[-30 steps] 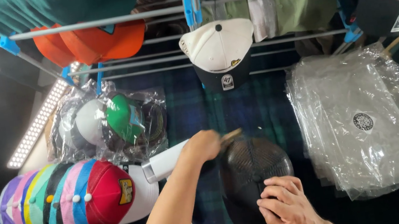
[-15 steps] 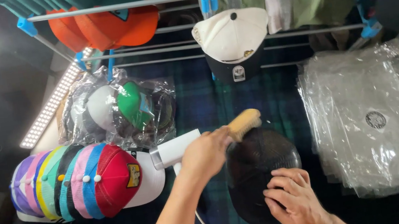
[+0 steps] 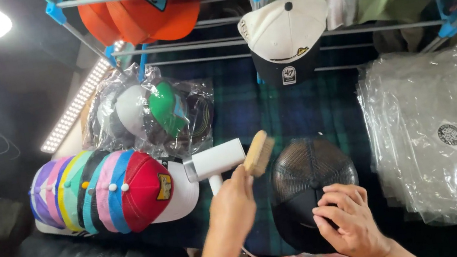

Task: Cleaning and restoring a black baseball cap using a wooden brush and a hair dryer.

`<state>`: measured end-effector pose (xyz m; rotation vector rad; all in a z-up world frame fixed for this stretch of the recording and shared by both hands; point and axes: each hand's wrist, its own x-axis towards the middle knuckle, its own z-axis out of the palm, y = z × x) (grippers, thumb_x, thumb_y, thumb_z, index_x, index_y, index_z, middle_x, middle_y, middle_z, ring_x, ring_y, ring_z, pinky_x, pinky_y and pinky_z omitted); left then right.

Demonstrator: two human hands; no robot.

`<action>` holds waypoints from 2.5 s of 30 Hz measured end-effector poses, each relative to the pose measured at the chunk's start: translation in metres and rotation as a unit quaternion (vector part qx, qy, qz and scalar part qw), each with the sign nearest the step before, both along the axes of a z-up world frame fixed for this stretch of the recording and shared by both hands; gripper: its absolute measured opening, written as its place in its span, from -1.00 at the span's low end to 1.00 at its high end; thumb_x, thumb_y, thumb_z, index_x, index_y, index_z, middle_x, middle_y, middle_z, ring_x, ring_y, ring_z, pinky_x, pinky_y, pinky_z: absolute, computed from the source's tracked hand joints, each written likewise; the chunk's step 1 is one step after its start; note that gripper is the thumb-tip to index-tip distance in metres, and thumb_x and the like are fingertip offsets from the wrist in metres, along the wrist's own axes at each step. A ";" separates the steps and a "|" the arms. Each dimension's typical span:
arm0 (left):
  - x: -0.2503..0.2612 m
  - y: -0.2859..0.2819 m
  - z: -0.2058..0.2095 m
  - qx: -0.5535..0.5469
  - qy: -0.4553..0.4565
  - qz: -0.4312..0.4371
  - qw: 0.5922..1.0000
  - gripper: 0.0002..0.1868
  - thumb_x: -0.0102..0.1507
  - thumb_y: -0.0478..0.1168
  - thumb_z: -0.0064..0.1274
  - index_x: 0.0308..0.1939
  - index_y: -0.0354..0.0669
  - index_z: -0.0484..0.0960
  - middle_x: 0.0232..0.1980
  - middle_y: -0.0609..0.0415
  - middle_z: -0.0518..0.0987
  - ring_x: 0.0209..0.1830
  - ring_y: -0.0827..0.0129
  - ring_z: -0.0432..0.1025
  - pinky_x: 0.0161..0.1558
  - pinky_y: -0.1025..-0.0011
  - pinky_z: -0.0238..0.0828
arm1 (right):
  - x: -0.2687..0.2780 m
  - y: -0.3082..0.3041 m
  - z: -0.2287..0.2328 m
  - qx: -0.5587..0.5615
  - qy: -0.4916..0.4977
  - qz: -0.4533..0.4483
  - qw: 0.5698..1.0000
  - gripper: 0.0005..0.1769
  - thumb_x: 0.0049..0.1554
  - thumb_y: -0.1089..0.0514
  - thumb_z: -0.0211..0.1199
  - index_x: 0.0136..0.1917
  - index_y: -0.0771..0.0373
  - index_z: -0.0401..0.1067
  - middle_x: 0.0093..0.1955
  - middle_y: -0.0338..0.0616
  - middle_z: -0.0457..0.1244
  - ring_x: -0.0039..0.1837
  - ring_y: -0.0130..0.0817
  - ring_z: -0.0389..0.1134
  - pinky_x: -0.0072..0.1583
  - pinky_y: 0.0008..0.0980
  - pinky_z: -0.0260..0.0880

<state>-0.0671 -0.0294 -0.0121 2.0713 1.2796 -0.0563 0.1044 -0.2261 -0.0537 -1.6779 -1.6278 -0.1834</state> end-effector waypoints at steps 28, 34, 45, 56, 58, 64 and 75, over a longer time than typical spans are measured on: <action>-0.016 -0.126 -0.070 -0.340 -0.464 0.432 0.694 -0.75 0.34 -0.18 0.08 -0.03 -0.31 0.51 -0.34 0.02 0.43 -0.43 0.44 0.28 -0.38 0.43 0.19 | -0.022 -0.003 0.035 -0.051 0.033 -0.004 0.998 -0.76 0.03 0.00 0.36 -0.03 0.06 0.51 -0.01 -0.28 0.35 0.14 -0.25 0.38 0.24 -0.22 0.22; 0.027 -0.131 -0.030 -0.400 -0.513 0.405 0.643 -0.65 0.27 -0.33 0.25 -0.45 -0.14 0.35 -0.44 0.05 0.44 -0.43 0.42 0.29 -0.32 0.44 0.21 | -0.035 -0.008 0.030 -0.227 0.215 0.018 0.950 -0.34 0.10 0.11 0.36 0.44 0.14 0.25 0.30 -0.06 0.25 0.29 -0.21 0.41 0.25 -0.30 0.45; -0.019 -0.126 -0.104 -0.201 -0.154 0.196 0.947 -0.28 0.22 0.12 0.12 0.44 0.11 0.33 0.40 0.16 0.35 0.49 0.40 0.25 0.44 0.29 0.17 | 0.090 0.054 0.081 -0.509 0.085 -0.200 0.833 -0.44 0.32 -0.20 -0.15 0.57 -0.49 0.12 0.15 -0.18 0.34 0.01 -0.05 0.45 0.01 -0.09 0.46; -0.014 -0.126 -0.142 -0.303 -0.182 0.206 0.913 -0.16 0.26 -0.02 0.20 0.53 0.05 0.10 0.52 0.07 0.37 0.54 0.35 0.25 0.48 0.36 0.15 | 0.050 0.071 0.090 -0.413 -0.157 0.049 0.896 -0.75 0.27 -0.09 0.06 0.17 -0.07 0.36 -0.26 -0.24 0.27 -0.30 -0.17 0.40 -0.36 -0.09 0.40; -0.015 -0.129 -0.139 -0.290 -0.185 0.203 0.917 -0.20 0.24 -0.04 0.20 0.50 0.04 0.16 0.46 0.10 0.48 0.46 0.36 0.37 0.43 0.38 0.25 | 0.084 0.091 0.083 -0.474 -0.167 0.020 0.865 -0.70 0.34 -0.16 -0.06 0.17 -0.05 0.36 -0.22 -0.19 0.30 -0.29 -0.20 0.43 -0.31 -0.15 0.46; 0.002 -0.115 -0.093 0.258 -0.265 0.046 0.928 -0.46 0.30 -0.11 0.13 0.33 -0.21 0.46 0.22 -0.14 0.46 0.22 0.00 0.40 0.24 0.16 0.33 | 0.086 0.105 0.107 -0.523 -0.127 -0.160 0.828 -0.55 0.31 -0.23 -0.15 0.44 -0.28 0.18 -0.09 -0.12 0.26 -0.26 0.02 0.45 -0.24 0.00 0.45; 0.056 -0.115 -0.053 0.488 -0.328 -0.216 0.779 -0.71 0.38 -0.08 -0.08 0.12 0.19 0.67 0.21 0.13 0.59 0.29 0.16 0.46 0.36 0.03 0.16 | 0.144 0.122 0.078 -0.616 -0.083 -0.131 0.772 -0.52 0.35 -0.16 -0.19 0.49 -0.41 0.24 0.02 -0.16 0.41 0.05 -0.08 0.45 0.01 -0.09 0.45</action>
